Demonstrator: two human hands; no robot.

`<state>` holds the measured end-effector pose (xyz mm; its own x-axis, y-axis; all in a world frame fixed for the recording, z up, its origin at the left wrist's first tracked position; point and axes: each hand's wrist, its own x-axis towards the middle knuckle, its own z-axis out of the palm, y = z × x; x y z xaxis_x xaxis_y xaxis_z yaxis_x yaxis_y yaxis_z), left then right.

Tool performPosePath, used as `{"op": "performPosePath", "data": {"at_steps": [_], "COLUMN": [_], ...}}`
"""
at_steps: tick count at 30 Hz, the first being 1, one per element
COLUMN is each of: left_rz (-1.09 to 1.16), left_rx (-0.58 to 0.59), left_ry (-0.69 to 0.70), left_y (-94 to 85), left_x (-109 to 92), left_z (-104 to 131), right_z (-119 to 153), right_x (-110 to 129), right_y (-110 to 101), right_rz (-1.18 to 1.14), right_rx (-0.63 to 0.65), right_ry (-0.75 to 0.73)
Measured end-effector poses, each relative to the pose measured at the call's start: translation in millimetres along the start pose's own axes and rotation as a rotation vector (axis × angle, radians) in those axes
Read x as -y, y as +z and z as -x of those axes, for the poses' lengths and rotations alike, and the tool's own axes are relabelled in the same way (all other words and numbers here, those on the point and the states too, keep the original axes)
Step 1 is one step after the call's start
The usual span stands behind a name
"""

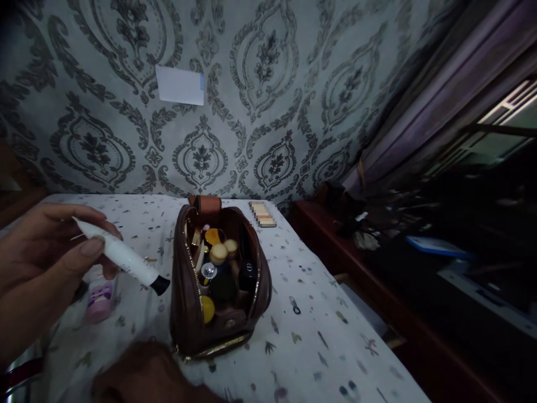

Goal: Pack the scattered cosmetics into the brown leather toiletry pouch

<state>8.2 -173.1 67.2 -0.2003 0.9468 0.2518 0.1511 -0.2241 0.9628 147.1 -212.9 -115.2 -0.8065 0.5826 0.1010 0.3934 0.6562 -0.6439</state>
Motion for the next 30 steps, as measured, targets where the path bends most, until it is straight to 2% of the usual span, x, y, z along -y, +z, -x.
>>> {"op": "performPosePath", "data": {"at_steps": [2, 6, 12, 15, 21, 26, 30], "left_rz": [-0.021, -0.020, -0.038, -0.080, -0.230, -0.344, -0.431], "left_rx": [0.045, 0.058, 0.144, 0.220, 0.480, 0.574, 0.598], "left_ry": [0.058, 0.164, 0.314, 0.341, 0.378, 0.426, 0.456], "left_y": [2.3, 10.9, 35.4, 49.2, 72.0, 85.6, 89.1], "left_x": [-3.4, -12.0, -26.7, -30.5, -34.1, -36.1, -36.4], "left_z": [-1.3, -3.8, -13.6, -22.3, -38.3, -44.0, -49.5], "right_z": [-0.3, -2.2, -5.0, -4.6, -5.3, -5.6, -4.5], "right_x": [1.1, 3.7, 2.9, -1.8, -17.7, -23.1, -21.6], "right_y": [0.4, -2.3, -4.7, 0.1, 18.0, 25.7, 26.8], "right_rz": [0.013, 0.067, 0.074, 0.033, 0.007, 0.010, -0.002], "right_rx": [-0.014, -0.014, 0.013, 0.013, 0.000, 0.018, 0.021], "right_ry": [-0.004, -0.062, -0.106, -0.077, -0.089, -0.092, -0.080]}}
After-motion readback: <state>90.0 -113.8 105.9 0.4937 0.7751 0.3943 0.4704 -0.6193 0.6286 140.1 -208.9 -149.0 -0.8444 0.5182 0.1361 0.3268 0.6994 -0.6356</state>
